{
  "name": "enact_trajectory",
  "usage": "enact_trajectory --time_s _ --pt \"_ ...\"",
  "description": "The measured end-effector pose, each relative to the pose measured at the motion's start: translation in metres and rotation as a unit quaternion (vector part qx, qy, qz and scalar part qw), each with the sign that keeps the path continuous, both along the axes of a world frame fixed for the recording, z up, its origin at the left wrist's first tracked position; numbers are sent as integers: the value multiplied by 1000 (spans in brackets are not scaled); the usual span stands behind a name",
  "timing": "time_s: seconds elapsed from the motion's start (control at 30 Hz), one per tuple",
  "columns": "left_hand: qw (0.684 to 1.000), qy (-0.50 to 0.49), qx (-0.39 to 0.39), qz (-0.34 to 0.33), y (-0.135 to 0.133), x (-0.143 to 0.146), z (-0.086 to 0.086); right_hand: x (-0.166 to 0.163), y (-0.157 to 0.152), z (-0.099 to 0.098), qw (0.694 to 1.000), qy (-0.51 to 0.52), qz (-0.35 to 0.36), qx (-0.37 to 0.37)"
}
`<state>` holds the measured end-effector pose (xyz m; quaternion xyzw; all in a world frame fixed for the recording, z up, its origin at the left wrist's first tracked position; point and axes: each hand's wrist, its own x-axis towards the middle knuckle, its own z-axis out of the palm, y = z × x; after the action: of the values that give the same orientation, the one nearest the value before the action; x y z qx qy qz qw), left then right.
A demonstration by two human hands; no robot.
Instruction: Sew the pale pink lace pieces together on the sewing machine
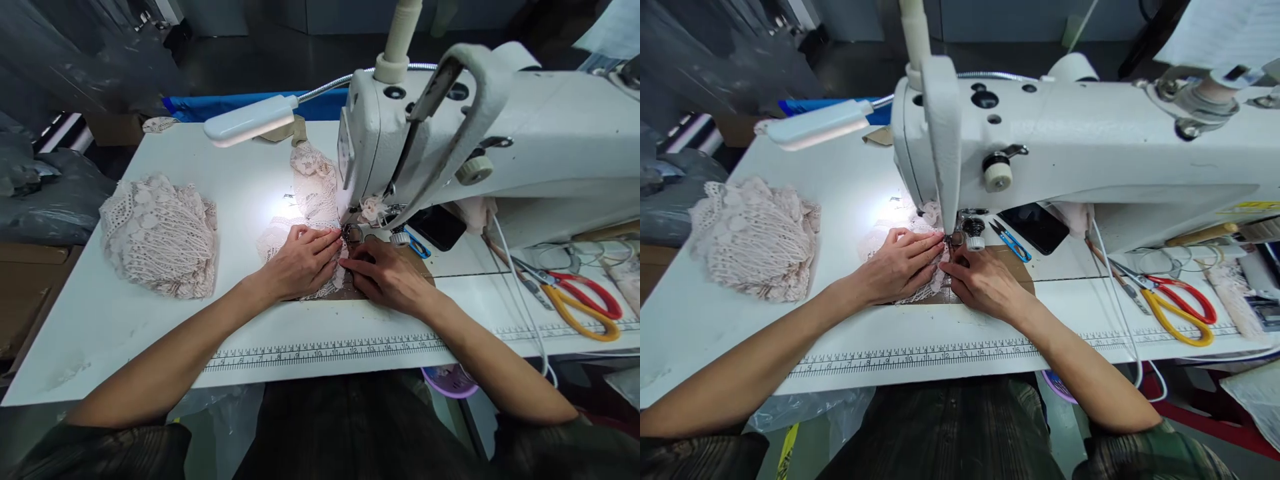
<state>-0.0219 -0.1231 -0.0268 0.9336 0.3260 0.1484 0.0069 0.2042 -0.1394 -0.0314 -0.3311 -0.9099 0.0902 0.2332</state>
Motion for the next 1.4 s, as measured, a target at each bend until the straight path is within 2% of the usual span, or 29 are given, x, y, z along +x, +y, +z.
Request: enact_trajectory --time_s 0.33,0.63,1.03,1.4 --pt "1000 13 9 -8 1 -4 -2 1 0 -4 999 46 -12 -23" --pt "998 24 52 8 -2 -1 -7 1 1 -4 998 49 -20 -42" --pt "998 31 50 20 -6 1 -7 0 0 -5 997 51 -23 -48" --pt "998 28 51 0 -4 -4 -5 1 1 -9 996 49 -41 -56"
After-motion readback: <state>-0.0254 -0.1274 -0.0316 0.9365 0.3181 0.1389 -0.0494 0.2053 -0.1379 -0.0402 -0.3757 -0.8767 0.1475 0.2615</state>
